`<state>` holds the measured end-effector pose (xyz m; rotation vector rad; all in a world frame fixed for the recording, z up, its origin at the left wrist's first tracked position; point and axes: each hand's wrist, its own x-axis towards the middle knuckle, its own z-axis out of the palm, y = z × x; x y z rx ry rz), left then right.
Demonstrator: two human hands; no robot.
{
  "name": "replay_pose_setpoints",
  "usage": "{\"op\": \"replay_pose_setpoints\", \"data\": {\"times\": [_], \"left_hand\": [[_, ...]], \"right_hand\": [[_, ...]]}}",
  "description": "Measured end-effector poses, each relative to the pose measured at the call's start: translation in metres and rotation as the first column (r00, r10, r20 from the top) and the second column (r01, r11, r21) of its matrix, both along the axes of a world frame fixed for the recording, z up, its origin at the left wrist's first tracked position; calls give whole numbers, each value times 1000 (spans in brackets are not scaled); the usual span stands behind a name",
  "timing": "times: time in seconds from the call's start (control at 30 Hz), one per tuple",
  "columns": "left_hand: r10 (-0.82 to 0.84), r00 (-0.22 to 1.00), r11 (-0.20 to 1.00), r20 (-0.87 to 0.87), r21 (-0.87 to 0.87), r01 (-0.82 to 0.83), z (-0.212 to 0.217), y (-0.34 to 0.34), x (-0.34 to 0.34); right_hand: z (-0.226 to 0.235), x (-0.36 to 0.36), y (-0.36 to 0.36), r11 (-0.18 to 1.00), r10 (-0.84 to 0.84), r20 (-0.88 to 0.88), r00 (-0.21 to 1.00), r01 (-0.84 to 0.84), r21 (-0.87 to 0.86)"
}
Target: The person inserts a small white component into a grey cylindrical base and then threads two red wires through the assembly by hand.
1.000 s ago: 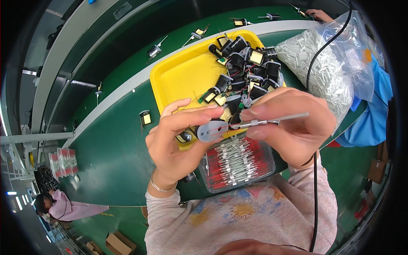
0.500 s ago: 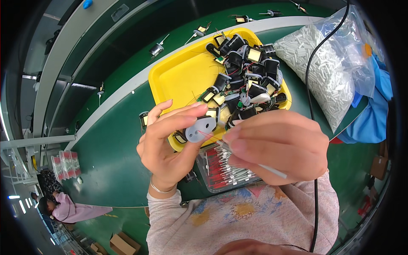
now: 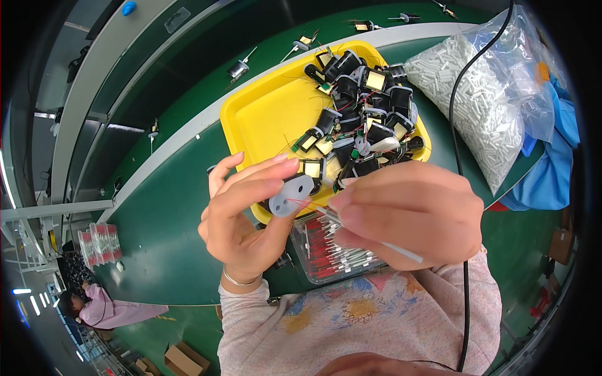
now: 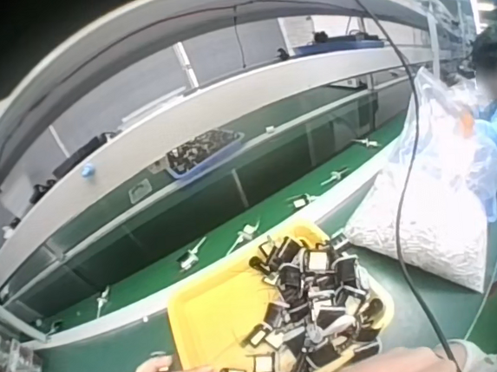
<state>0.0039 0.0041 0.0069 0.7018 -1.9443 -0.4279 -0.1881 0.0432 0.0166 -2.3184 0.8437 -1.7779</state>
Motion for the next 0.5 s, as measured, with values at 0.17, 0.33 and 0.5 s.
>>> {"op": "replay_pose_setpoints", "data": {"times": [0.17, 0.33, 0.5], "left_hand": [[-6, 1000, 1000, -7, 3, 6, 0, 1, 0], [8, 1000, 1000, -5, -23, -8, 0, 3, 1], [27, 999, 999, 18, -45, -26, -1, 2, 1]], "right_hand": [[0, 1, 0, 1000, 7, 24, 1000, -8, 17], [0, 3, 3, 1000, 8, 1, 1000, -8, 0], [2, 6, 2, 999, -25, -4, 1000, 25, -26]]}}
